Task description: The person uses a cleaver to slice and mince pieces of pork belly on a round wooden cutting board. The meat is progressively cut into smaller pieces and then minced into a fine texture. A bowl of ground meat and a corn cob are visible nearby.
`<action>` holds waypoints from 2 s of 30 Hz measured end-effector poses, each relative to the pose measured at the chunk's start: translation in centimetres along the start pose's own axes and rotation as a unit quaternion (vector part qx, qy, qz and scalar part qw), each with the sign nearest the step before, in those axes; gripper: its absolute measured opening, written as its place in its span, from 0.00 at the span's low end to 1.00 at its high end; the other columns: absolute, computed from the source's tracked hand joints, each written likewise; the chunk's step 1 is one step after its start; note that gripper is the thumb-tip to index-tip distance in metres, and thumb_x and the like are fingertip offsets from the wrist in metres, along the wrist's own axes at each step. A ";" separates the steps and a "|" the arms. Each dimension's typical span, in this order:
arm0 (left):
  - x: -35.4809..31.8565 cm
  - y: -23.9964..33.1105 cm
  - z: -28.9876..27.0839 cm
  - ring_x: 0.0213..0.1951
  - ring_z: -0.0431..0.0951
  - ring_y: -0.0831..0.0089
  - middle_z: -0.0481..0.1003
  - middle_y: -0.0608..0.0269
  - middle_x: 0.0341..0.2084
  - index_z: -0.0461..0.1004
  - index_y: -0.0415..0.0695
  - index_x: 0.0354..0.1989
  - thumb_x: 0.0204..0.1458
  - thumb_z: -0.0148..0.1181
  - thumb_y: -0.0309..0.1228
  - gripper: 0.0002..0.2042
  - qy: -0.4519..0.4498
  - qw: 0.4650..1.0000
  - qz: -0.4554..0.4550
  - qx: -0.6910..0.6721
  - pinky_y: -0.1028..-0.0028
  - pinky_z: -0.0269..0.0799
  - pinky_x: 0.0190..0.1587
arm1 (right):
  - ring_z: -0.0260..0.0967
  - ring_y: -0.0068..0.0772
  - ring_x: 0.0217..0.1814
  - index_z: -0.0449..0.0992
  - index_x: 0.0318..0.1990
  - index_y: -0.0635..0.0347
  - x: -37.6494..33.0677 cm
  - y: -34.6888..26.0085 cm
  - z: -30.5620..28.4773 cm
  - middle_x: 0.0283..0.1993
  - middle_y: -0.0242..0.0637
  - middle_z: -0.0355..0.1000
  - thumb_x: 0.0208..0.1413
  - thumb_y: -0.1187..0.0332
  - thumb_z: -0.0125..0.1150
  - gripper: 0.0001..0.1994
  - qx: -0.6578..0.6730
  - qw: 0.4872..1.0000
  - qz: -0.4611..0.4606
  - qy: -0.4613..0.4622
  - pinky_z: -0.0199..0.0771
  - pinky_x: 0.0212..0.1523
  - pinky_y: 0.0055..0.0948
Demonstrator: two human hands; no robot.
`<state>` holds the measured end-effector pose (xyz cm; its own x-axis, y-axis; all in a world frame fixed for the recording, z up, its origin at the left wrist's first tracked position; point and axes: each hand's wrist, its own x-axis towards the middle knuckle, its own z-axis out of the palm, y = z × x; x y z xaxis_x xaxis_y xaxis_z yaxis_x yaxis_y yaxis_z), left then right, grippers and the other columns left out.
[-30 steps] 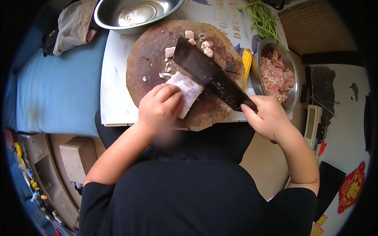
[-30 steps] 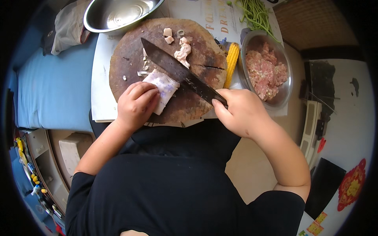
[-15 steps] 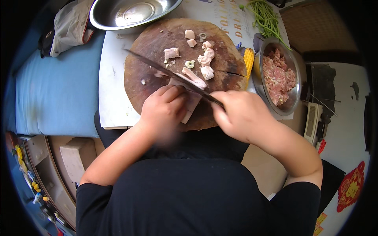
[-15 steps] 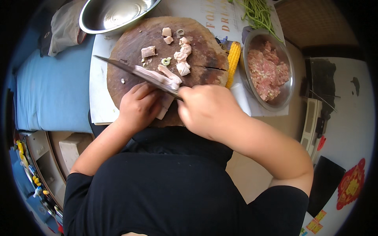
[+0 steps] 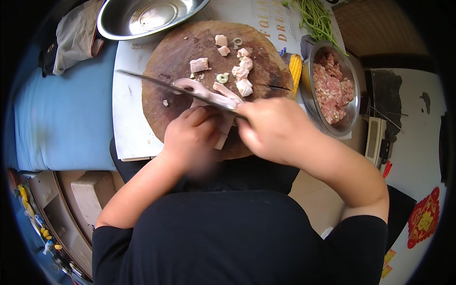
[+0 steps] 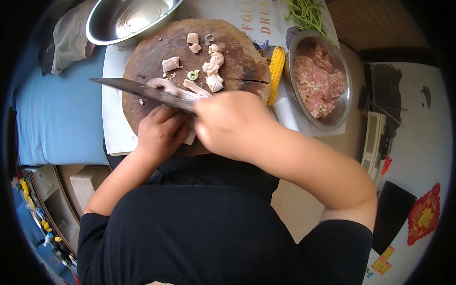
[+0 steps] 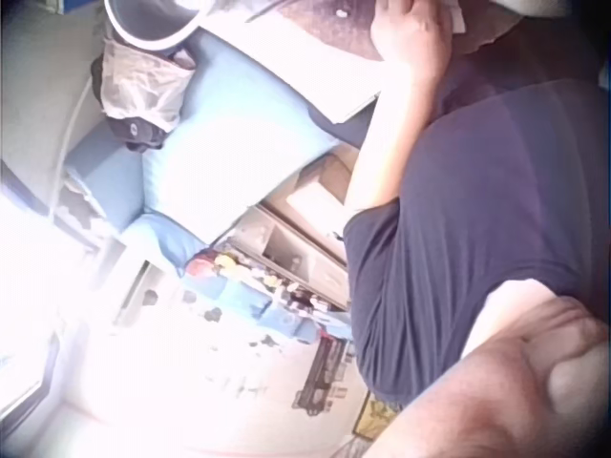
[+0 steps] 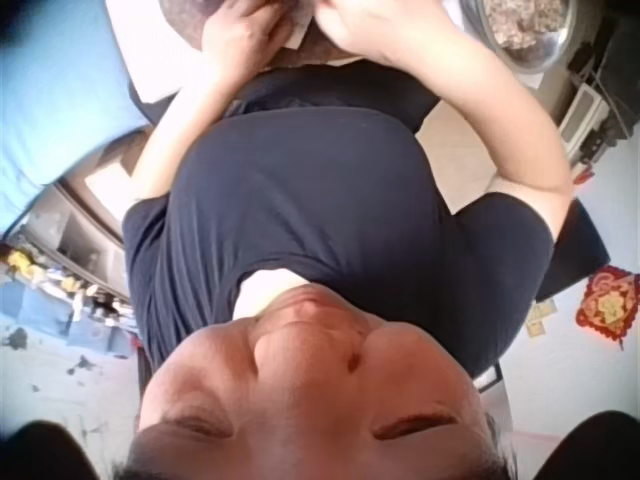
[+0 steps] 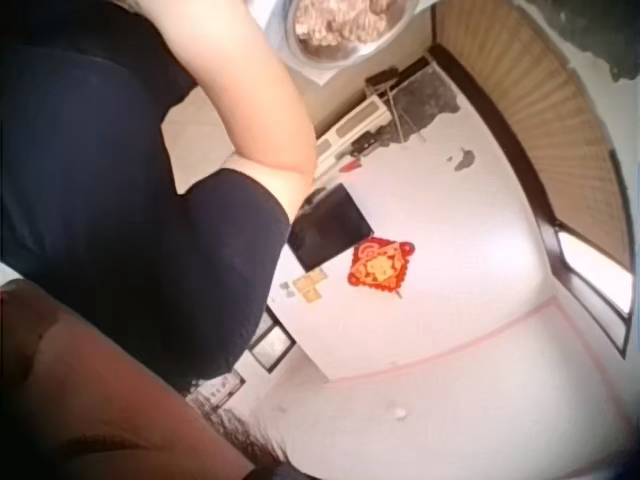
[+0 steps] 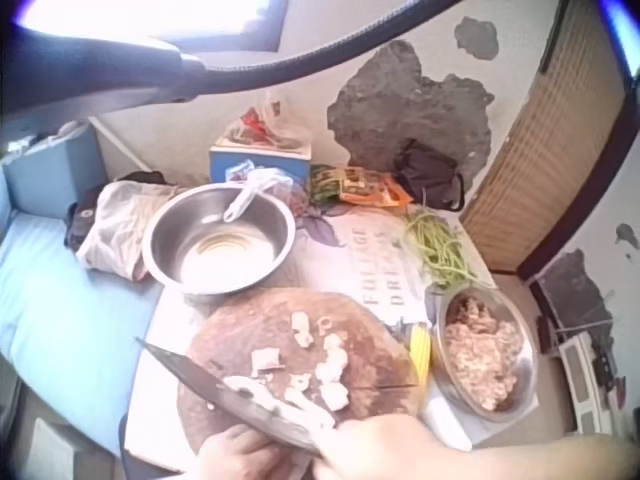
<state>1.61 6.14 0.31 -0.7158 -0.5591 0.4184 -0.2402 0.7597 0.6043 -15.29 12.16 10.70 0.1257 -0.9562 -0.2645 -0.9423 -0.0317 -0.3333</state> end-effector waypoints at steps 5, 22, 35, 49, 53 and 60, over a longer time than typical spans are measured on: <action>-0.3 0.0 -0.3 0.32 0.76 0.62 0.75 0.63 0.31 0.77 0.45 0.30 0.36 0.63 0.24 0.09 -0.004 1.000 -0.014 0.014 0.69 0.74 0.34 | 0.72 0.51 0.31 0.72 0.27 0.62 -0.4 1.0 0.2 0.27 0.48 0.73 0.48 0.65 0.52 0.08 0.025 1.000 0.004 0.000 0.71 0.34 0.47; -0.2 -0.3 -0.2 0.31 0.77 0.65 0.76 0.65 0.32 0.79 0.46 0.28 0.35 0.63 0.24 0.09 -0.027 1.000 -0.005 -0.003 0.70 0.74 0.33 | 0.72 0.49 0.30 0.72 0.29 0.62 -3.4 1.7 -1.0 0.25 0.46 0.72 0.48 0.66 0.54 0.08 0.010 1.000 0.022 -0.020 0.72 0.32 0.44; 0.0 -0.3 -0.1 0.29 0.77 0.65 0.77 0.65 0.29 0.79 0.45 0.27 0.35 0.63 0.24 0.08 -0.012 1.000 0.017 -0.016 0.70 0.74 0.32 | 0.71 0.52 0.31 0.74 0.36 0.61 -0.8 1.5 -0.2 0.27 0.48 0.72 0.49 0.68 0.53 0.09 0.011 0.999 0.005 -0.036 0.70 0.33 0.44; -0.1 -0.8 -0.1 0.32 0.77 0.65 0.76 0.63 0.31 0.77 0.43 0.27 0.36 0.61 0.23 0.07 -0.037 0.998 0.031 -0.049 0.70 0.75 0.33 | 0.72 0.50 0.32 0.75 0.30 0.62 -0.4 0.9 -0.1 0.27 0.49 0.73 0.49 0.65 0.52 0.10 0.022 0.999 0.024 -0.011 0.72 0.35 0.44; -0.2 -0.9 -0.3 0.31 0.77 0.66 0.77 0.66 0.31 0.78 0.45 0.27 0.34 0.63 0.22 0.09 -0.042 0.997 0.054 -0.047 0.71 0.74 0.33 | 0.72 0.49 0.31 0.76 0.32 0.59 -4.8 3.1 -1.8 0.26 0.48 0.72 0.49 0.65 0.52 0.10 0.019 0.993 0.091 -0.074 0.72 0.34 0.44; -1.1 -0.8 -0.2 0.33 0.76 0.63 0.74 0.59 0.33 0.76 0.40 0.30 0.34 0.63 0.21 0.10 0.027 0.989 0.145 -0.032 0.68 0.74 0.35 | 0.67 0.49 0.24 0.74 0.31 0.62 -6.5 3.4 -1.9 0.21 0.47 0.68 0.50 0.65 0.55 0.08 0.156 0.979 0.125 0.034 0.67 0.26 0.38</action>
<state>2.76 6.09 -0.46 -0.7123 -0.3390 0.6145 0.0128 0.8692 0.4943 -19.89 17.76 12.99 -0.1283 -0.9403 -0.3152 -0.7992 0.2862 -0.5285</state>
